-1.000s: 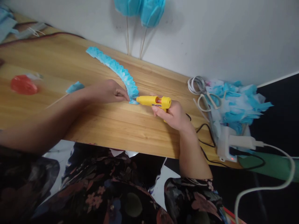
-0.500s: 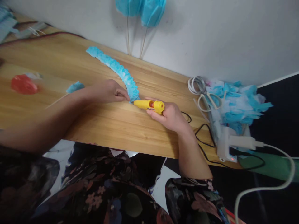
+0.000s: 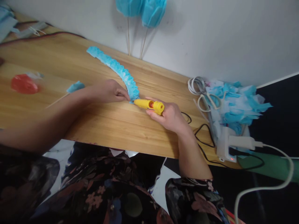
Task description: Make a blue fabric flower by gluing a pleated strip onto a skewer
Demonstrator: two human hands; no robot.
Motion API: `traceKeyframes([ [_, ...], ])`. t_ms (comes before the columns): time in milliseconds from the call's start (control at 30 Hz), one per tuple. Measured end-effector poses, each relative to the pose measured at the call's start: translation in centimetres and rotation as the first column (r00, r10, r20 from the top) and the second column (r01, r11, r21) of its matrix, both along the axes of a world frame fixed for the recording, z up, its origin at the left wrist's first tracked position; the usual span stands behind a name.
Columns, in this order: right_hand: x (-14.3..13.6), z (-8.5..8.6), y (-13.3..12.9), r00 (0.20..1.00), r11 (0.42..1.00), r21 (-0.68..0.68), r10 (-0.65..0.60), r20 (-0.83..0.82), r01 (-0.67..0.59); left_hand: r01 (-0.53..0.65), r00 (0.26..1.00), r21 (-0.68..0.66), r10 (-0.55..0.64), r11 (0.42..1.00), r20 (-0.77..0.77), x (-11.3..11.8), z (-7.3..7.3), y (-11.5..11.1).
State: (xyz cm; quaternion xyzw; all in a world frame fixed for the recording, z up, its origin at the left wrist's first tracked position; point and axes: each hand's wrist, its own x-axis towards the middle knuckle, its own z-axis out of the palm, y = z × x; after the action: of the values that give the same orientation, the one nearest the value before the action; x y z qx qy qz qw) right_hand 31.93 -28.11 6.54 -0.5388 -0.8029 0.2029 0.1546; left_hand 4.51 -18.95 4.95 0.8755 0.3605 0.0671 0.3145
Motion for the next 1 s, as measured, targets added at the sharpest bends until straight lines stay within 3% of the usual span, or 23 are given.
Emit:
traceKeyframes([
  [333,-0.2,0.0,0.1,1.000,1.000,0.001,-0.010,-0.026,0.010,0.011,0.997,-0.011,-0.010,1.000,0.082,-0.2,-1.1,0.6],
  [1000,-0.1,-0.2,0.2,1.000,1.000,-0.026,0.012,0.024,-0.011,0.000,0.999,-0.025,0.001,1.000,0.052,-0.2,-1.2,0.7],
])
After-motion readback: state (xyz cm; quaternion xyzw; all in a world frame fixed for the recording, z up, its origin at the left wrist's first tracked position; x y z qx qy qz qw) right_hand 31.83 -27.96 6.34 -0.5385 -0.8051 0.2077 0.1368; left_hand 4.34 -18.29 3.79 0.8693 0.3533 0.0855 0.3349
